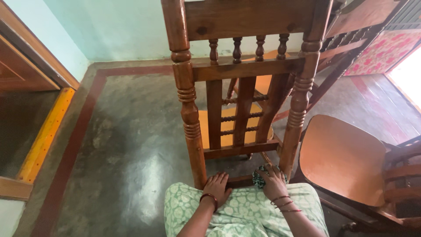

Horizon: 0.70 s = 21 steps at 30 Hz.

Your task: The person wipes the backrest and legs of a wooden chair using a patterned cloth. They hold the chair with one hand and clean with the other, moving systematically across the chair's surfaces.

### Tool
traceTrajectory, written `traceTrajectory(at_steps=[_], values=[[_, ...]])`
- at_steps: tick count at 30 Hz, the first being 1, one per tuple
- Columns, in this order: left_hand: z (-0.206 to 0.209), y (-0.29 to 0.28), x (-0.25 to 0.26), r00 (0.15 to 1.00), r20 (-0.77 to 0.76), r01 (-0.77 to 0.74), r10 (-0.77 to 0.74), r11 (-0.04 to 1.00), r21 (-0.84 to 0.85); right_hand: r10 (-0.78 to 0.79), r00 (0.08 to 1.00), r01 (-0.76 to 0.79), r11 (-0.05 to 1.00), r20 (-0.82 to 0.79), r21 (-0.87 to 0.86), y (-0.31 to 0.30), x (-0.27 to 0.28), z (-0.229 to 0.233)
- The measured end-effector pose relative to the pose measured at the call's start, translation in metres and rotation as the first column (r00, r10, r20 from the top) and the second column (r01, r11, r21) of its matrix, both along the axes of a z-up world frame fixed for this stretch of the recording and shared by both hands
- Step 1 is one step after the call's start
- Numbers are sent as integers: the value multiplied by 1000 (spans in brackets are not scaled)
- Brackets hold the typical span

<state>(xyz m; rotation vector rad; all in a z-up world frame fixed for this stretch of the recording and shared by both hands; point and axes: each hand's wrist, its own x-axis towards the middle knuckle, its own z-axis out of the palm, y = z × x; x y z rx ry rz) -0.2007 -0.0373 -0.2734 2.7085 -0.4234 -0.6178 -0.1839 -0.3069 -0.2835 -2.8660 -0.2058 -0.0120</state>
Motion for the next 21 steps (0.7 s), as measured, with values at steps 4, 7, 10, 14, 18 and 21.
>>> traceTrajectory(at_steps=[4, 7, 10, 14, 18, 21], values=[[2, 0, 2, 1000, -13, 3, -3, 1000, -14, -53, 995, 51, 998, -85, -20, 6, 1, 2], [4, 2, 2, 1000, -17, -3, 3, 999, -34, -32, 997, 33, 999, -77, 2, 6, 1, -1], [2, 1, -3, 999, 31, -13, 14, 999, -46, 7, 992, -1, 999, -124, 50, 12, 2, -1], [3, 4, -2, 1000, 3, -21, 21, 995, -95, 199, 971, -162, 955, -131, 248, 37, 8, 5], [-16, 5, 4, 1000, -25, 12, -14, 994, -104, 268, 962, -267, 902, 44, 340, 79, 38, 78], [-32, 4, 2, 999, 52, -10, 16, 993, -117, 327, 869, -459, 814, 372, 355, 117, 70, 181]])
